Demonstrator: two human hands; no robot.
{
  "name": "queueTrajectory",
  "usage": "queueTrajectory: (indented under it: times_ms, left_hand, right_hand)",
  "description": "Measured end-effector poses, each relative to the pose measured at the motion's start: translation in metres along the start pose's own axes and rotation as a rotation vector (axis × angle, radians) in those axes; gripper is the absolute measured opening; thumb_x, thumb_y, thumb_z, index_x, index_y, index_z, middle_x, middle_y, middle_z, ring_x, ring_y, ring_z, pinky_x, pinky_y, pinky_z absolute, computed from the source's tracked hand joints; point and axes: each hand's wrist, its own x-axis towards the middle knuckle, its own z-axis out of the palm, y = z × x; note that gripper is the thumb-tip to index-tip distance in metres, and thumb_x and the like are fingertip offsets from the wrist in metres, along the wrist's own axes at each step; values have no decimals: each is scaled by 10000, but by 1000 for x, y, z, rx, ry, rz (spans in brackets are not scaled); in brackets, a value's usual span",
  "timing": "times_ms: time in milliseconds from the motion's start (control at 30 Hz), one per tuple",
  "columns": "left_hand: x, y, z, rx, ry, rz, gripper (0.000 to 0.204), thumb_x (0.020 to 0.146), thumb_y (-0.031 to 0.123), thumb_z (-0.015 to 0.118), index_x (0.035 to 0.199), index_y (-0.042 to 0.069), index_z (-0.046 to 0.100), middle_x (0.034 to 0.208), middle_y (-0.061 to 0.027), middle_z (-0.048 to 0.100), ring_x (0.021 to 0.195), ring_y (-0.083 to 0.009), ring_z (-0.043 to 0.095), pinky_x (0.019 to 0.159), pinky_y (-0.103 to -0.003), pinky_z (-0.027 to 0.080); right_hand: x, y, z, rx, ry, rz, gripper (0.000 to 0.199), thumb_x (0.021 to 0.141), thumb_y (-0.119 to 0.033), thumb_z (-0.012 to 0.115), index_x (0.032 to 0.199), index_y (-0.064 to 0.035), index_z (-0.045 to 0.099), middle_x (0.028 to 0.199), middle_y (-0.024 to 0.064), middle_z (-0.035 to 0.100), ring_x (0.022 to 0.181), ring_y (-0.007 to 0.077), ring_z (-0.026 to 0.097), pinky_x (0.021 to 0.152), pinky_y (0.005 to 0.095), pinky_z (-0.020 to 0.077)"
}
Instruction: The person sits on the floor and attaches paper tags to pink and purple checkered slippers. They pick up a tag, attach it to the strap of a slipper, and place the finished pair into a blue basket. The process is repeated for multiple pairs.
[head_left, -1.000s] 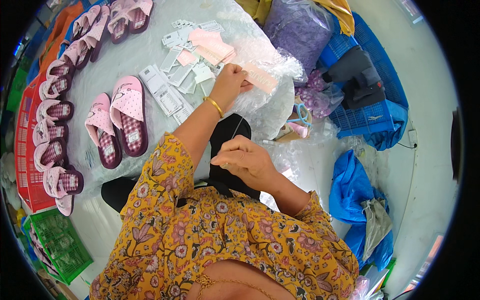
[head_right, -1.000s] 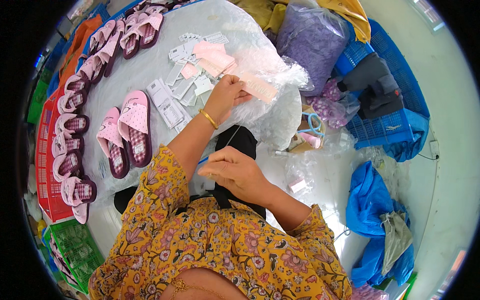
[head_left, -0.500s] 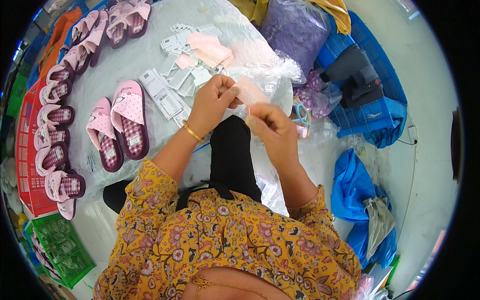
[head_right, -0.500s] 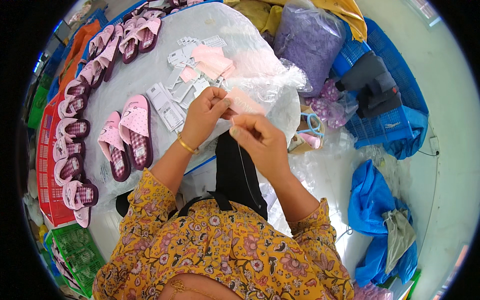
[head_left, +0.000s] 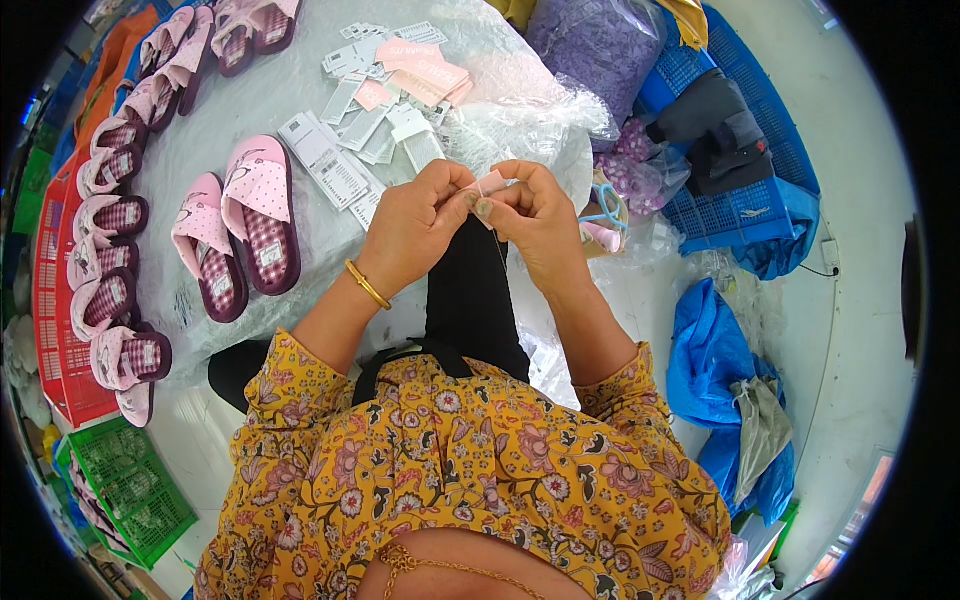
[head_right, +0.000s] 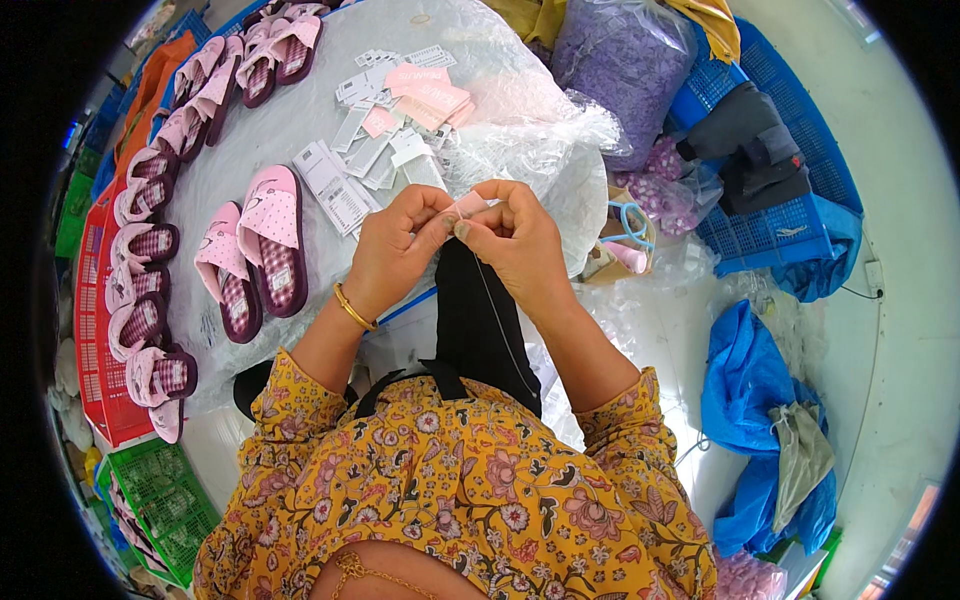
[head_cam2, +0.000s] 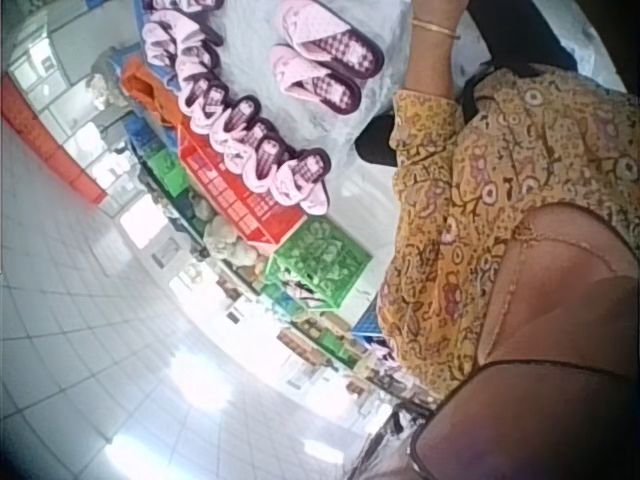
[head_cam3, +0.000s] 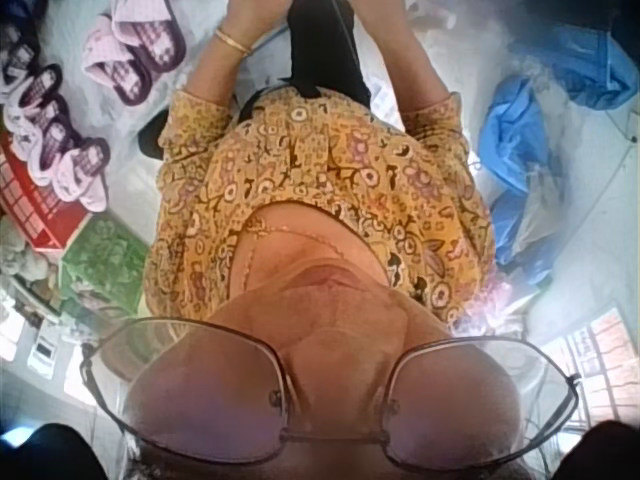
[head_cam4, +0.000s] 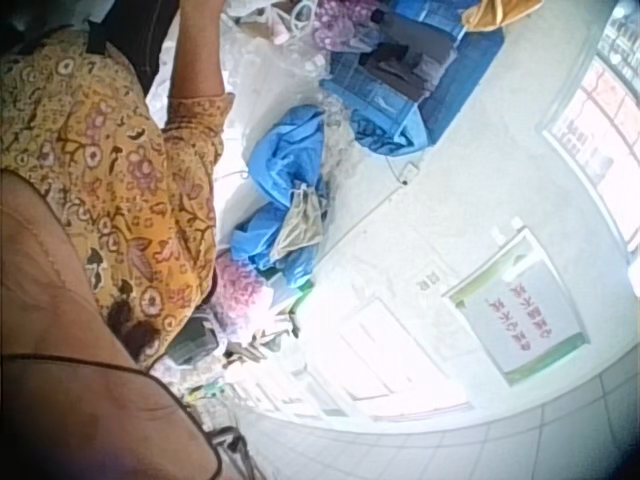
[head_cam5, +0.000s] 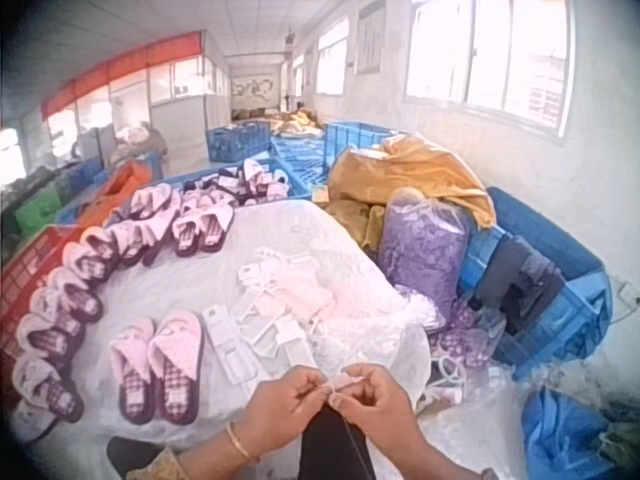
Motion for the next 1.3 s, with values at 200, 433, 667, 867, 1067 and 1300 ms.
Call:
queueTrajectory:
  times_ms: [200, 433, 667, 867, 1067, 1300]
  left_hand:
    - [-6, 1, -1, 42, 6, 36, 146, 948, 118, 609, 1042, 9, 588, 846, -70, 697, 779, -89, 649, 678, -240, 505]
    - [-9, 2, -2, 143, 23, 87, 144, 936, 131, 618, 1038, 31, 602, 812, -87, 686, 712, -160, 671, 641, -266, 504]
    - [-13, -6, 1, 270, 56, 224, 133, 913, 146, 630, 1014, 63, 608, 814, -92, 685, 709, -252, 685, 623, -335, 522]
    - [-17, -16, -9, -629, -103, -232, 170, 970, 181, 582, 1039, 32, 626, 959, -10, 650, 838, -81, 595, 747, -249, 502]
    - [-29, -36, -9, -480, -148, -234, 191, 981, 218, 561, 986, 36, 619, 867, 18, 601, 783, -64, 531, 718, -228, 458]
    - [-33, -49, -13, -690, -128, -378, 163, 965, 197, 571, 984, 46, 631, 892, 6, 634, 793, -74, 561, 725, -233, 457]
  right_hand:
    - [-2, -1, 1, 25, -31, 20, 302, 847, -32, 711, 1107, -8, 559, 809, 9, 627, 703, 36, 538, 617, 187, 429]
    - [-2, 2, 0, 80, -55, 72, 281, 842, -28, 706, 1086, -20, 567, 790, 8, 614, 663, 45, 521, 581, 195, 414]
    - [0, 0, 1, 214, -90, 152, 233, 827, -19, 690, 1030, -19, 576, 789, 17, 615, 621, 63, 524, 548, 197, 405]
    - [-3, 4, -1, 172, -171, 191, 189, 823, -16, 703, 968, -26, 582, 792, 24, 619, 601, 59, 521, 526, 197, 408]
    - [-7, 18, 8, 164, -225, 232, 207, 823, -26, 722, 981, -23, 588, 807, 32, 623, 623, 58, 534, 529, 195, 422]
    - [-7, 25, 7, 88, -305, 269, 245, 858, -70, 700, 1064, 4, 590, 859, 63, 642, 641, 74, 550, 543, 208, 447]
